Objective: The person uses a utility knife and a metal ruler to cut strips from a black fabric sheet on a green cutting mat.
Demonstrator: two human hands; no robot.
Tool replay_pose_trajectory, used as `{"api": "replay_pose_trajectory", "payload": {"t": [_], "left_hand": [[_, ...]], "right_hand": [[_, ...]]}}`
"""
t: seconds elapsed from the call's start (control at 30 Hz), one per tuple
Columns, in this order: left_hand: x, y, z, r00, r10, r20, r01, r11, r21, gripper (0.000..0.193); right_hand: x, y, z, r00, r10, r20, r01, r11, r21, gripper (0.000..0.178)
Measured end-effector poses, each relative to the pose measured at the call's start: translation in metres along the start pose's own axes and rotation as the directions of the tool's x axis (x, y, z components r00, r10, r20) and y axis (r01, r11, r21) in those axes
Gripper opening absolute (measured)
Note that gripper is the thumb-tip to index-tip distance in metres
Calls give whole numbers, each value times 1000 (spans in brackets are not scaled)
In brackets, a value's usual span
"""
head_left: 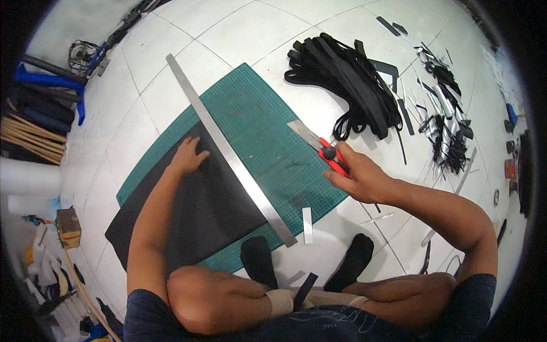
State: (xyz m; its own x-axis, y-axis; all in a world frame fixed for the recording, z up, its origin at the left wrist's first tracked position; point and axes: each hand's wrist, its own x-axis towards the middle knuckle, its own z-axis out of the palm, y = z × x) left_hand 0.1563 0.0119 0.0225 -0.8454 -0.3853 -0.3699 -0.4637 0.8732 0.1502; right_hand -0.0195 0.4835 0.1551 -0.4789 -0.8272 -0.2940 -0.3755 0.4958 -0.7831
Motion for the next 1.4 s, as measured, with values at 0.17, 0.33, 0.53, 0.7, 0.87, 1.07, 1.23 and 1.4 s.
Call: {"api": "replay_pose_trajectory", "payload": {"t": [0.17, 0.33, 0.53, 0.7, 0.87, 1.07, 1.23, 1.4], "left_hand": [[44, 11, 42, 959, 1, -283, -27, 996, -89, 72], [48, 23, 56, 927, -50, -372, -16, 985, -173, 65], [43, 5, 45, 921, -13, -389, -124, 937, -326, 60], [45, 6, 39, 906, -51, -421, -140, 901, -410, 60], [44, 0, 39, 903, 39, -428, -200, 920, -337, 59], [55, 6, 37, 938, -5, -348, -76, 972, -220, 58], [78, 12, 29, 891, 46, -451, -92, 993, -79, 58], [108, -6, 19, 851, 252, -461, -258, 965, 50, 57]], "right_hand": [[32, 14, 129, 969, 219, -113, -205, 971, 121, 54], [-6, 8, 257, 912, 293, -286, -299, 954, 23, 50], [-12, 10, 284, 911, 266, -314, -273, 962, 22, 42], [-16, 9, 310, 925, 130, -356, -110, 991, 78, 48], [-19, 17, 309, 948, 78, -309, -95, 995, -41, 45], [29, 18, 268, 863, 236, -446, -185, 970, 155, 40], [76, -1, 265, 870, 228, -438, -234, 971, 40, 36], [86, -8, 273, 853, 252, -458, -237, 967, 92, 37]]}}
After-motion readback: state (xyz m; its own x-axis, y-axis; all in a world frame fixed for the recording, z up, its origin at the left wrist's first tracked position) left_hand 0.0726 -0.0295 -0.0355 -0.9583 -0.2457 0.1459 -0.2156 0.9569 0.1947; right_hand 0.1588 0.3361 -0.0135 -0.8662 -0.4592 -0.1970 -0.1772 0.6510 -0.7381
